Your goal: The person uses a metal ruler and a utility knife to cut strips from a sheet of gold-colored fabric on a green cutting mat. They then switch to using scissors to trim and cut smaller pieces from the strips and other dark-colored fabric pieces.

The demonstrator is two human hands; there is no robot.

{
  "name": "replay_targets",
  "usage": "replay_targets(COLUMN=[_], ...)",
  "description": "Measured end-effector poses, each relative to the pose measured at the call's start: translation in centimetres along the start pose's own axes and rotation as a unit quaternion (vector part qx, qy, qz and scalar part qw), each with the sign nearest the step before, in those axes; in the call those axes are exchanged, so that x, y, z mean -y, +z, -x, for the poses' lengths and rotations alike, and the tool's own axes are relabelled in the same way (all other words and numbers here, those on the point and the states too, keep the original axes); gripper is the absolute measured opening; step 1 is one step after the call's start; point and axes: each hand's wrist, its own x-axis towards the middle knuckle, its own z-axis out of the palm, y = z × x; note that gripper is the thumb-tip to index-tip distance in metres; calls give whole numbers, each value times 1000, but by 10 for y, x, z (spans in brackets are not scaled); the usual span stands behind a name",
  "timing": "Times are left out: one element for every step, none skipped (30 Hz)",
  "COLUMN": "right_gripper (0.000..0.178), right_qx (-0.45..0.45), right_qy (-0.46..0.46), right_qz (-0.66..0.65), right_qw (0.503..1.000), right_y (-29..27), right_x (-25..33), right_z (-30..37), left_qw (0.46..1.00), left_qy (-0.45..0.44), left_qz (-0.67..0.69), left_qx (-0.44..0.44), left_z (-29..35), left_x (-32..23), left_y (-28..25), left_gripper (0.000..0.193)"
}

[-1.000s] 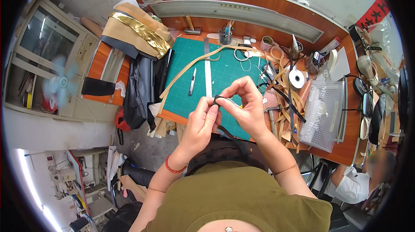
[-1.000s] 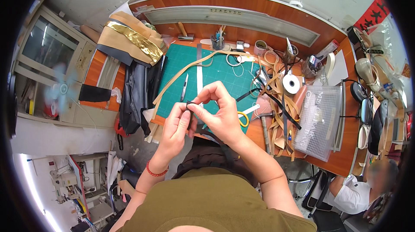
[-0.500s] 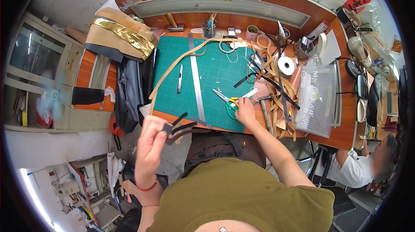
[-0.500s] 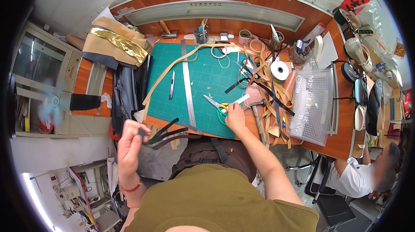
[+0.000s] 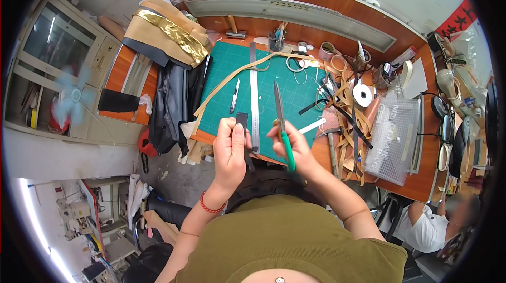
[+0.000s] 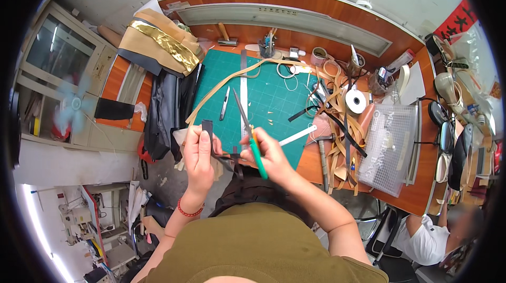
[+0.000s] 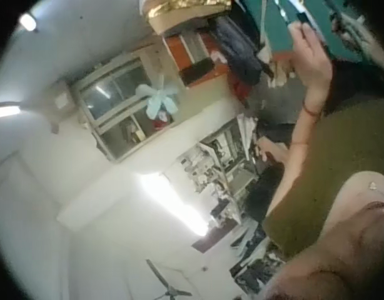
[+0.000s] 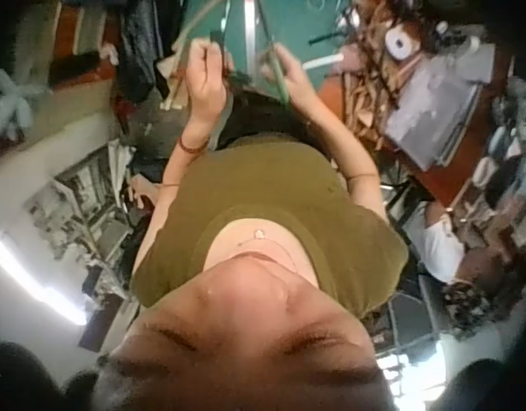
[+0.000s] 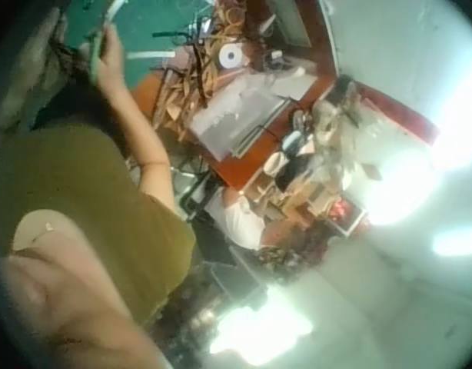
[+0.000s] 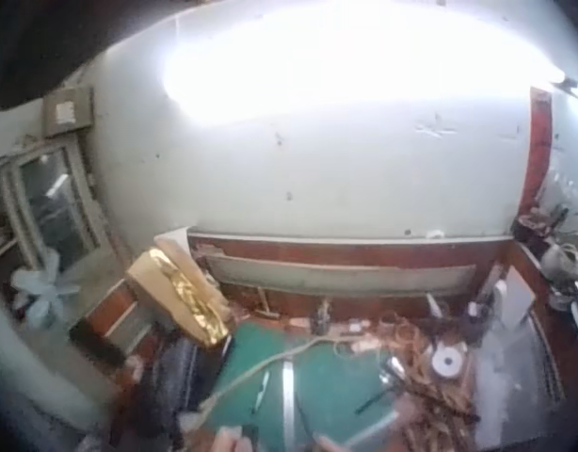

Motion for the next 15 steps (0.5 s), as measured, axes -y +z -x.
replay_targets(right_gripper=[27,32,37,46,47,49,50,54,54,54,54,53,52,51,50], right_qx=[21,29,38,34,30,26,20,-4,-7,-12,-16,-20,-25,-30,-30], right_qy=[-22,-36,-51,-88,-90,-93,-96,-113,-112,-112,-111,-116,-122,-127,-126], right_qz=[48,69,90,209,219,229,238,234,246,259,272,268,265,261,262], right_qw=[998,996,994,973,971,969,966,966,963,959,956,956,956,956,956], right_y=[6,10,13,20,22,23,25,29,29,29,29,30,30,30,29], right_x=[1,-6,-12,10,8,5,1,-2,-5,-7,-8,-8,-7,-7,-6], right_z=[2,5,6,10,9,10,11,11,10,10,10,10,10,9,10], left_qw=[1000,999,998,999,998,998,997,997,996,996,996,996,996,995,995], left_qy=[15,30,46,36,40,45,49,60,63,67,70,72,75,78,81], left_qz=[-4,-8,-12,-18,-24,-31,-38,-32,-33,-33,-33,-32,-38,-43,-48], left_qx=[-11,-23,-35,-28,-35,-42,-46,-47,-48,-48,-48,-44,-39,-35,-30], left_z=[-3,-5,-7,-6,-6,-7,-7,-10,-11,-12,-13,-13,-14,-15,-16], left_x=[1,2,2,3,4,5,6,5,4,4,4,6,8,8,9], left_y=[6,11,15,15,16,18,20,23,24,25,26,26,25,25,25], left_gripper=[18,19,20,20,20,20,20,19,19,19,19,19,18,18,18])
